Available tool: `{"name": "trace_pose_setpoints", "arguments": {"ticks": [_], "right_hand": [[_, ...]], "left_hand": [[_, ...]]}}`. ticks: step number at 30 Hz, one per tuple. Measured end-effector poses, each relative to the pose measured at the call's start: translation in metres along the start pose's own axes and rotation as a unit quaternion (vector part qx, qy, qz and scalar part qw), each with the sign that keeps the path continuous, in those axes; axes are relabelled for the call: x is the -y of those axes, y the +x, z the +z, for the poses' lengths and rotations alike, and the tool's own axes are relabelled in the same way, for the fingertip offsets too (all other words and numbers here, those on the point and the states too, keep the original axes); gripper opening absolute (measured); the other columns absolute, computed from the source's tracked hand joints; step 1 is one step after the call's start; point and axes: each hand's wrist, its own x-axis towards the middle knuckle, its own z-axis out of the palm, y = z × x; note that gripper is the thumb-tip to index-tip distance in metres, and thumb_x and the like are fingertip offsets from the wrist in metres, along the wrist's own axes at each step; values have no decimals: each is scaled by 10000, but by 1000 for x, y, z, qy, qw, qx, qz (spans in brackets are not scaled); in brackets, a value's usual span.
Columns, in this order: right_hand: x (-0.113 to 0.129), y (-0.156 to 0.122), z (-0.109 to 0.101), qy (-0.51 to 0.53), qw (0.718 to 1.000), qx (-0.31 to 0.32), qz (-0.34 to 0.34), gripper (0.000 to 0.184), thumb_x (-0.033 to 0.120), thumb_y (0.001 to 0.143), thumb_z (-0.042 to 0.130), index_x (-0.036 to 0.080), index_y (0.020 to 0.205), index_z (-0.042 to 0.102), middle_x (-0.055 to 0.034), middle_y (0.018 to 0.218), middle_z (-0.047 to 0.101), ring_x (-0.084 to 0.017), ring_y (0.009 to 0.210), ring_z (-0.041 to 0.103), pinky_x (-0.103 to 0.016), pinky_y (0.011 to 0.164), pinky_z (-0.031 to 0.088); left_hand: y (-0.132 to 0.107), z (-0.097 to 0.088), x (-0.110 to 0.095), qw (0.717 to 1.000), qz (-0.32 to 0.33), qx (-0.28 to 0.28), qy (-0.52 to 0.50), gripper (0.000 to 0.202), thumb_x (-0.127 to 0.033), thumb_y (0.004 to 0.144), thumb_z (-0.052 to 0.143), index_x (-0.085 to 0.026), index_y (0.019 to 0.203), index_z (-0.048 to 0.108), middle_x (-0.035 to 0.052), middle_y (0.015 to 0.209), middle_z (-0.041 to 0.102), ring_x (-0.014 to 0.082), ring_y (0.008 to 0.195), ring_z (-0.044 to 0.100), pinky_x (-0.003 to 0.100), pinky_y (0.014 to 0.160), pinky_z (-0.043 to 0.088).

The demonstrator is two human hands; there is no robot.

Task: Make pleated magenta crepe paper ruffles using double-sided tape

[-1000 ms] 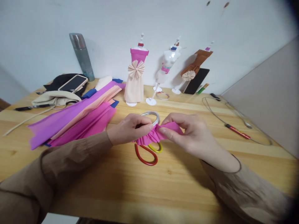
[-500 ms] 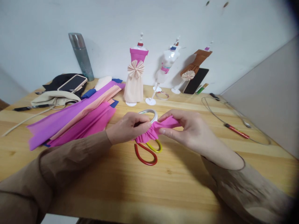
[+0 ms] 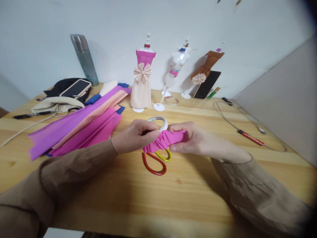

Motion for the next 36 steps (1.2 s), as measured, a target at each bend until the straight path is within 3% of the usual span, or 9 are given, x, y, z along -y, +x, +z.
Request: {"name": "trace_pose_setpoints", "arguments": {"ticks": [3, 8, 12, 14, 18, 21, 23, 26, 36], "right_hand": [[0, -1, -3, -7, 1000, -13, 15, 223, 355, 724, 732, 168, 770, 619, 35, 637, 554, -96, 555, 480, -225, 516, 395], [4, -4, -2, 4, 994, -105, -43, 275, 404, 710, 759, 161, 786, 652, -17, 738, 635, -149, 690, 570, -267, 641, 463], [3, -8, -5, 47, 991, -111, -59, 358, 523, 804, 633, 166, 805, 662, -44, 784, 629, -176, 752, 569, -313, 710, 468], [1, -8, -5, 45, 989, -133, -48, 401, 563, 809, 602, 167, 762, 647, -29, 728, 590, -161, 694, 531, -304, 658, 442], [-2, -2, 1, -1, 986, -169, 11, 319, 478, 738, 698, 169, 713, 623, -6, 641, 562, -135, 602, 489, -271, 553, 381], [-1, 0, 4, -8, 989, -148, 23, 300, 449, 732, 704, 174, 675, 599, 12, 587, 528, -115, 547, 456, -255, 506, 349], [0, 0, 6, -7, 991, -131, 20, 302, 457, 730, 706, 173, 698, 609, 3, 615, 561, -122, 564, 485, -257, 516, 372], [0, 0, 8, -8, 987, -158, 2, 300, 460, 726, 715, 171, 725, 637, -22, 687, 632, -145, 628, 549, -270, 572, 431], [-6, -1, 11, -20, 987, -158, -38, 246, 403, 764, 704, 167, 719, 656, -27, 685, 659, -140, 629, 566, -264, 581, 456]], "left_hand": [[0, 0, 1, 1000, 7, -4, -3, 313, -187, 813, 444, -179, 546, 280, -51, 565, 252, 71, 541, 284, 243, 520, 227], [0, 1, 1, 1000, 11, -1, 14, 305, -166, 813, 447, -167, 531, 331, -50, 553, 299, 65, 529, 313, 233, 502, 235], [0, 1, 3, 999, 12, -2, 36, 305, -165, 812, 453, -167, 529, 339, -51, 540, 308, 65, 519, 320, 229, 489, 232], [1, 2, 4, 999, 20, 1, 45, 308, -163, 816, 454, -168, 532, 334, -51, 542, 312, 64, 519, 318, 228, 490, 233], [0, 2, 5, 997, 37, 3, 61, 316, -158, 821, 453, -169, 535, 320, -51, 545, 316, 64, 519, 310, 232, 494, 234], [0, 2, 6, 997, 37, 2, 62, 322, -160, 820, 458, -173, 535, 307, -53, 540, 301, 65, 516, 300, 238, 492, 223], [0, 2, 7, 997, 38, 3, 62, 325, -160, 816, 459, -175, 536, 295, -54, 539, 292, 65, 513, 293, 238, 492, 220], [0, 2, 6, 997, 38, 3, 61, 320, -160, 809, 458, -174, 535, 293, -53, 538, 299, 66, 513, 297, 236, 494, 226], [0, 2, 8, 998, 22, 12, 51, 322, -182, 818, 455, -174, 535, 300, -52, 539, 283, 68, 519, 297, 239, 493, 217]]}}
